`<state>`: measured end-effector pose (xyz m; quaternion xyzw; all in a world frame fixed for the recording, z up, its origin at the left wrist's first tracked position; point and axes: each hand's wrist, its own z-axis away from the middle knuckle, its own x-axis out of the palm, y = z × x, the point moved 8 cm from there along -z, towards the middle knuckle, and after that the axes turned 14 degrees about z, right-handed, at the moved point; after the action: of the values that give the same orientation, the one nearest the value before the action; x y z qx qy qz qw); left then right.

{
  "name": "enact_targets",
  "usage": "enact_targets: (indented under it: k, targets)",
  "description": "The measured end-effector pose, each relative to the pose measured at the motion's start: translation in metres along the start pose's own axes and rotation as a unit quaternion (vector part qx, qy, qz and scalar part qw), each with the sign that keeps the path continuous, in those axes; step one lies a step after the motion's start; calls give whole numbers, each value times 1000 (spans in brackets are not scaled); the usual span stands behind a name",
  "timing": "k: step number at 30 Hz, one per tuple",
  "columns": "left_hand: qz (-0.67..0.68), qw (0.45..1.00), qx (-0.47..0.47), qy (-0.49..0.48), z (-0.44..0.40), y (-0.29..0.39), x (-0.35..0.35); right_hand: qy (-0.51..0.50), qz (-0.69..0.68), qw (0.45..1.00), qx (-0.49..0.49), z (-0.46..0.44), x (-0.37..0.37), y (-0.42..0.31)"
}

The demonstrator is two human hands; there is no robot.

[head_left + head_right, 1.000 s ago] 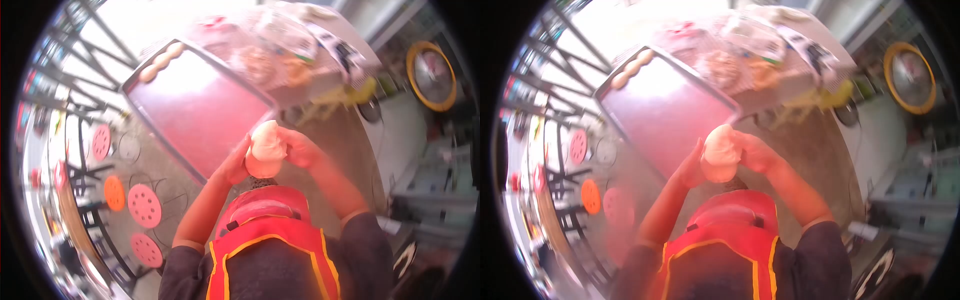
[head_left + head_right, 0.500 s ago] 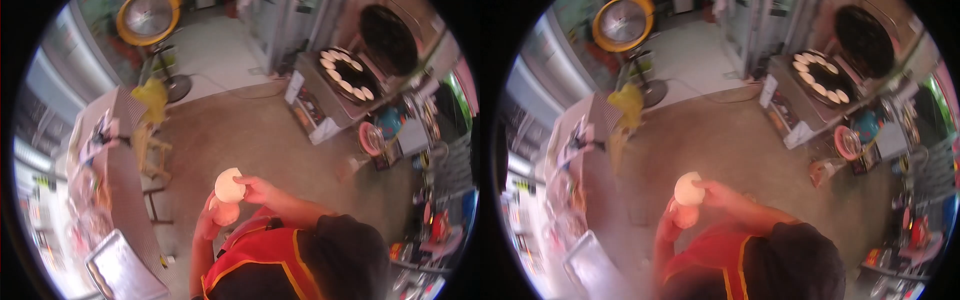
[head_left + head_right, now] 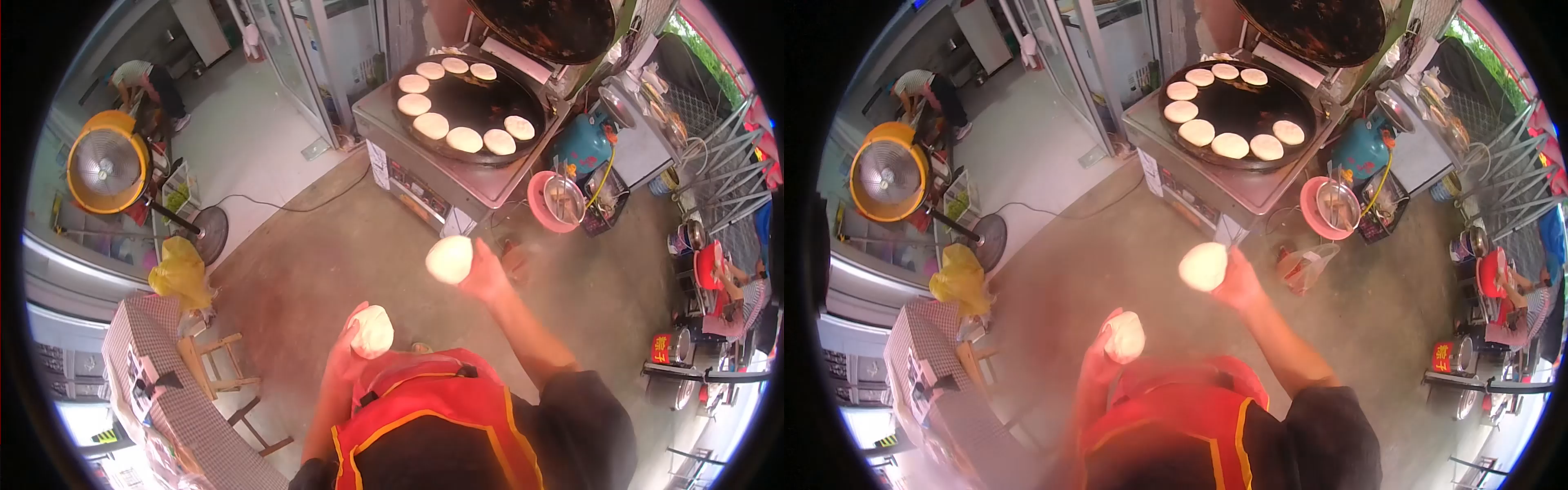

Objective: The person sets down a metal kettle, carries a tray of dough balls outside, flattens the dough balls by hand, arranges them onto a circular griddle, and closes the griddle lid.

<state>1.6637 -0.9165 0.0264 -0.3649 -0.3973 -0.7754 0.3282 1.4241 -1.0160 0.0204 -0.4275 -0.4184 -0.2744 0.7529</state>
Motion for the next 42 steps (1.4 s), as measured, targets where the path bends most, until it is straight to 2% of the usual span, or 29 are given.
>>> enact_targets:
  k: [4,7,13,15,17,19,22,25,26,27,29,31,32,35,36,39,40,42]
  targets:
    - [-8,999,-47,1,-67,11,21,82,19,993,-83,-50,-45,-85]
    - [-2,995,-98,-35,-110,21,40,117,50,985,-119,-74,-44,-138]
    - [-24,991,-116,-67,-214,56,98,192,101,959,-181,-145,-76,-252]
    - [-25,991,-121,-45,-225,65,104,285,156,926,-194,-155,-110,-273]
    - [-40,992,-121,-25,-246,77,112,330,243,881,-238,-167,-137,-309]
    - [-65,991,-119,-10,-264,86,119,390,238,859,-230,-173,-124,-332]
    - [-61,991,-118,-11,-264,95,113,461,507,668,-290,-176,-106,-365]
    - [-51,992,-117,17,-263,94,115,433,686,482,-330,-196,-81,-368]
    - [-47,992,-112,24,-266,92,117,408,706,463,-346,-205,-80,-361]
    - [-42,993,-108,31,-270,90,120,371,737,416,-381,-210,-72,-355]
    - [-36,993,-103,42,-272,86,121,305,785,389,-375,-220,-72,-335]
    - [-34,994,-94,48,-270,84,119,280,826,356,-337,-221,-66,-313]
    - [-28,994,-91,49,-267,81,121,241,853,362,-288,-221,-65,-305]
    - [-10,996,-75,53,-257,68,126,293,855,303,-303,-204,-60,-307]
    - [-6,996,-72,51,-258,65,127,307,851,332,-265,-207,-77,-310]
    - [-7,996,-71,54,-262,57,129,368,844,277,-273,-218,-89,-309]
    - [-9,996,-72,56,-262,55,129,343,857,252,-291,-225,-94,-297]
    - [-2,996,-77,52,-258,49,138,337,863,263,-270,-232,-88,-281]
